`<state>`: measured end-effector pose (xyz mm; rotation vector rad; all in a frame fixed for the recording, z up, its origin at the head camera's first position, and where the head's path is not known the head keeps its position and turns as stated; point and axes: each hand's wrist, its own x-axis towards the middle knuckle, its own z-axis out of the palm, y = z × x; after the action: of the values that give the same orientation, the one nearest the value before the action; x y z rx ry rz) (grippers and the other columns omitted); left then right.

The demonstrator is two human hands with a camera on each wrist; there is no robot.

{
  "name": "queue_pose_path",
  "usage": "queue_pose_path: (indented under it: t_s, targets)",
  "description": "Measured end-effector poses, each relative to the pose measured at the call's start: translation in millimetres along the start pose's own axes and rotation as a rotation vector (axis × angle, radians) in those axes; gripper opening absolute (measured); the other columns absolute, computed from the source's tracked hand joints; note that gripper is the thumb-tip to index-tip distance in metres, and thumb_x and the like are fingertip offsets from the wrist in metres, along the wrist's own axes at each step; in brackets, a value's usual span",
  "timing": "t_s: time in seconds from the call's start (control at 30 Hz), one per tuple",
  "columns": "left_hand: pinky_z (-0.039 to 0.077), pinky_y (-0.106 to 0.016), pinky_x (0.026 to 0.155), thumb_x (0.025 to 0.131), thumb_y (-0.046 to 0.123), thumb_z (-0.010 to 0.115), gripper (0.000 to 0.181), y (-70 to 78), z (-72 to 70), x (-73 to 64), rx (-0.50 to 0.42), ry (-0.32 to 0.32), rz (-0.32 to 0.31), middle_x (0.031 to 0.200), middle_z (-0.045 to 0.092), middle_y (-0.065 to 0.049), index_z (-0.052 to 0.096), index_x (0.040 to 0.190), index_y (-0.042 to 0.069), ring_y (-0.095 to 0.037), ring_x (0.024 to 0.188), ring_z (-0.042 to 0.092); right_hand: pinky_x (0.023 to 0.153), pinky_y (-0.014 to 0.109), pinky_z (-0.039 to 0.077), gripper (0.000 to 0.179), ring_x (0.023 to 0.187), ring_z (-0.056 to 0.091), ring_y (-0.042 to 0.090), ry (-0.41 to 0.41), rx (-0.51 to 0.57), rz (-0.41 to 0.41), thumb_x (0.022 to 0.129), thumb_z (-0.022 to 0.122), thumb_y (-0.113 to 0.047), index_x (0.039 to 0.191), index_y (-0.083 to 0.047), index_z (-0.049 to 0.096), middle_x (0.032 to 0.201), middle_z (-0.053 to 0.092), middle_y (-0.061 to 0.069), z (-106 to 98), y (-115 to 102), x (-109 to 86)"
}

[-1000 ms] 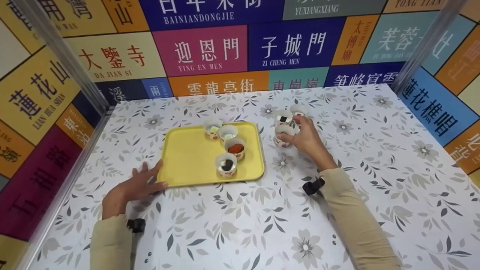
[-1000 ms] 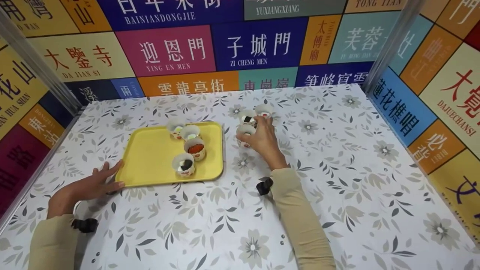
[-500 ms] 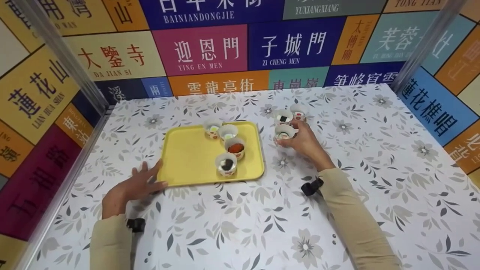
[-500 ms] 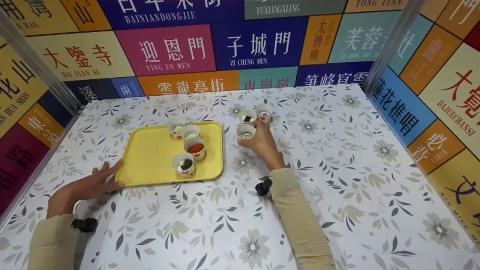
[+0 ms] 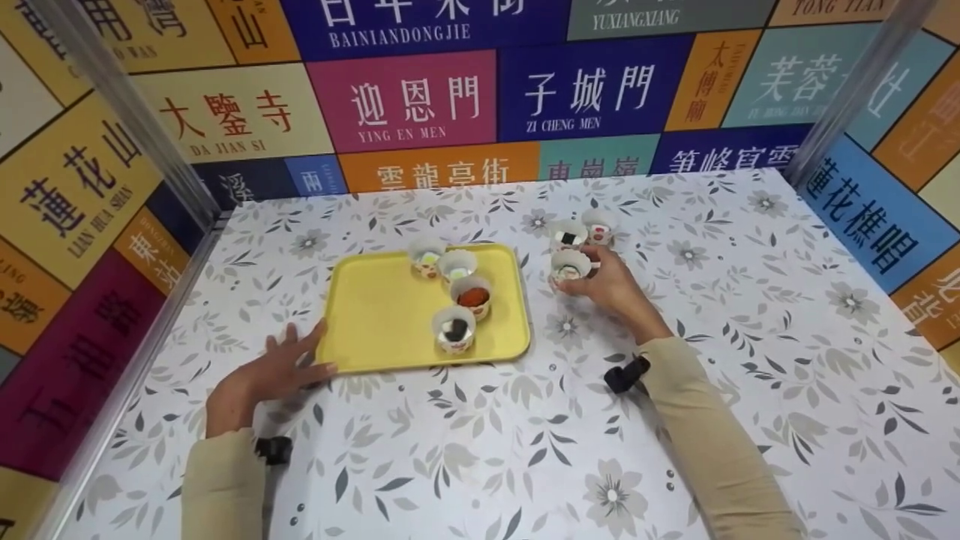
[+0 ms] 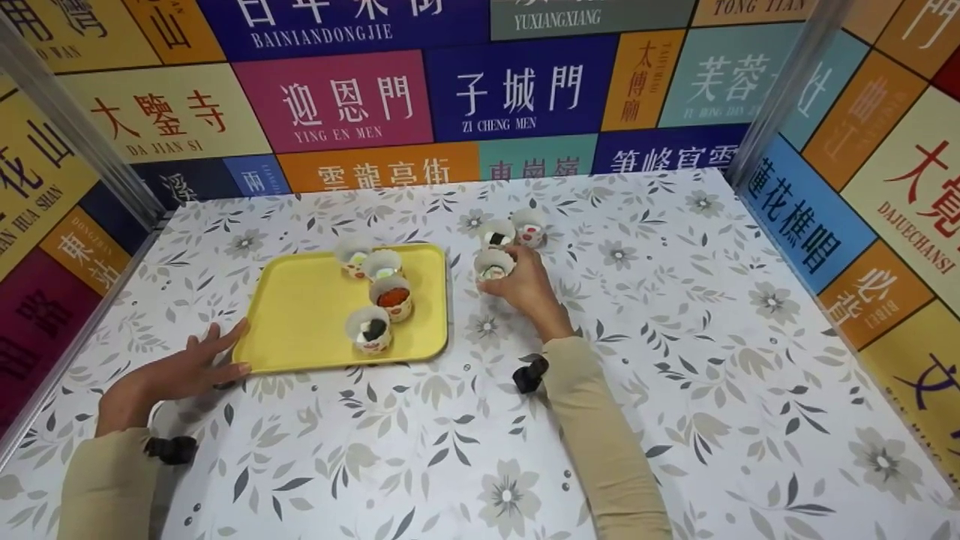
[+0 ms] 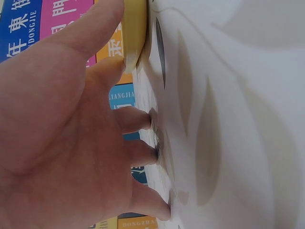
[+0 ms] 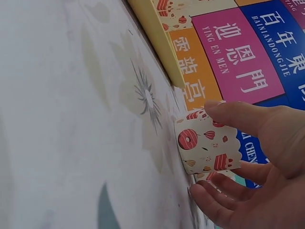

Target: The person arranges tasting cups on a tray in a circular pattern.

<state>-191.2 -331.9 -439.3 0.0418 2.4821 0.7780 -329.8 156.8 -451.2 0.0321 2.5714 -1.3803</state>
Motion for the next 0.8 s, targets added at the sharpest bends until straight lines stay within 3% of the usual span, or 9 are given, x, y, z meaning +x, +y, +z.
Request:
queue_pose_path:
  t_s: [0.2, 0.37, 0.8]
  targets:
    - [-0.008, -0.081, 0.109, 0.096, 0.059, 0.055, 0.096, 1.4, -1.1, -0.3, 0.005, -0.011, 0.015, 0.160, -0.025, -0.031, -0.004, 0.161, 0.019, -0.058, 0.142, -0.030, 0.102, 0.036, 0.041, 0.078, 0.124, 0.050, 0.025, 0.004, 0.046, 0.000, 0.086, 0.079, -0.017, 0.152, -0.011, 0.038, 0.147, 0.049, 0.011, 0.7, 2.6, -0.1]
    - [-0.009, -0.080, 0.110, 0.096, 0.059, 0.055, 0.097, 1.1, -1.1, 0.2, -0.001, -0.014, 0.013, 0.160, -0.026, -0.030, -0.005, 0.161, 0.020, -0.057, 0.142, -0.031, 0.102, 0.037, 0.042, 0.077, 0.119, 0.051, 0.025, 0.002, 0.036, 0.014, 0.087, 0.078, -0.017, 0.152, -0.011, 0.037, 0.140, 0.053, 0.014, 1.0, 2.4, 0.3]
    - [-0.013, -0.079, 0.109, 0.094, 0.060, 0.056, 0.096, 1.0, 0.1, 1.3, -0.017, -0.003, -0.013, 0.161, -0.027, -0.025, -0.004, 0.161, 0.026, -0.053, 0.143, -0.032, 0.110, 0.039, 0.041, 0.074, 0.125, 0.050, 0.025, 0.015, 0.034, 0.021, 0.088, 0.077, -0.018, 0.150, -0.008, 0.040, 0.144, 0.052, 0.014, 1.4, 0.4, 2.7]
